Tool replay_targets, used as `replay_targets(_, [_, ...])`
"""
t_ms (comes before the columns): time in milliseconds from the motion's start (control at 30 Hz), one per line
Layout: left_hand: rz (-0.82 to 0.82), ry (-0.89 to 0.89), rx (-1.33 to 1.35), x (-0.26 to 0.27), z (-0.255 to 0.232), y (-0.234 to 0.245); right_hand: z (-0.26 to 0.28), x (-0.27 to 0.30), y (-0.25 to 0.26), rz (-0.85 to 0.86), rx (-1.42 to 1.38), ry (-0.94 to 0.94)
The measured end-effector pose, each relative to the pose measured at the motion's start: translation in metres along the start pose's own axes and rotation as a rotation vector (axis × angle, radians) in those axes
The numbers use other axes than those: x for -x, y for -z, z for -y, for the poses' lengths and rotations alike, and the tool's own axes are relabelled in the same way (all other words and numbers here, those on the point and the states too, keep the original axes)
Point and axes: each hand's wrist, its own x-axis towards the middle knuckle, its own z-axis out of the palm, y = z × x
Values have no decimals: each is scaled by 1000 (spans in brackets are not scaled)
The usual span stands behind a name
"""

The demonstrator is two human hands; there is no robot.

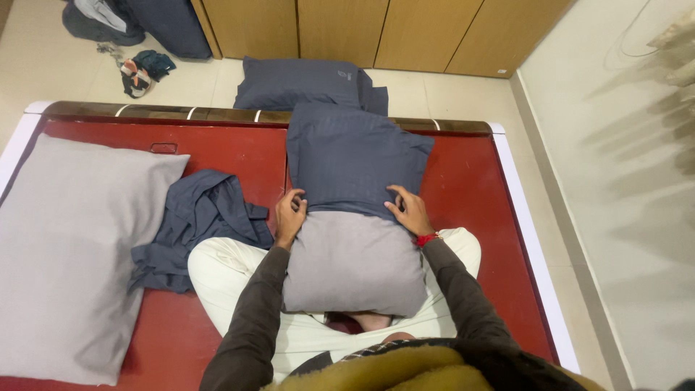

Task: The person puts a pillowcase on a pillow by hand, smoothing the fabric and folding the edges.

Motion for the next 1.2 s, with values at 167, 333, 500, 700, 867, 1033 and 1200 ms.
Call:
replay_targets(167, [16,-541,-321,-26,-16,-11,-18,-39,-44,-467,72,598])
replay_targets(333, [197,-375,-380,-37,1,-14,-48,-52,-65,-451,-121,441])
replay_targets(500, [162,-355,-240,-33,34,-14,-58,-39,-71,-469,-304,343])
replay_targets(700, [319,90,56,-13,68,9,-31,-6,-43,-106,-88,239])
replay_targets(867, [171,-2,-330,-17,75,9,-21,10,-38,-276,103,36])
replay_targets(1033, [455,409,481,-33,-31,23,-57,-18,-64,-97,-422,-16])
replay_targets(1200, [854,-301,253,-94,-218,11,-57,-42,-91,-50,-581,-55])
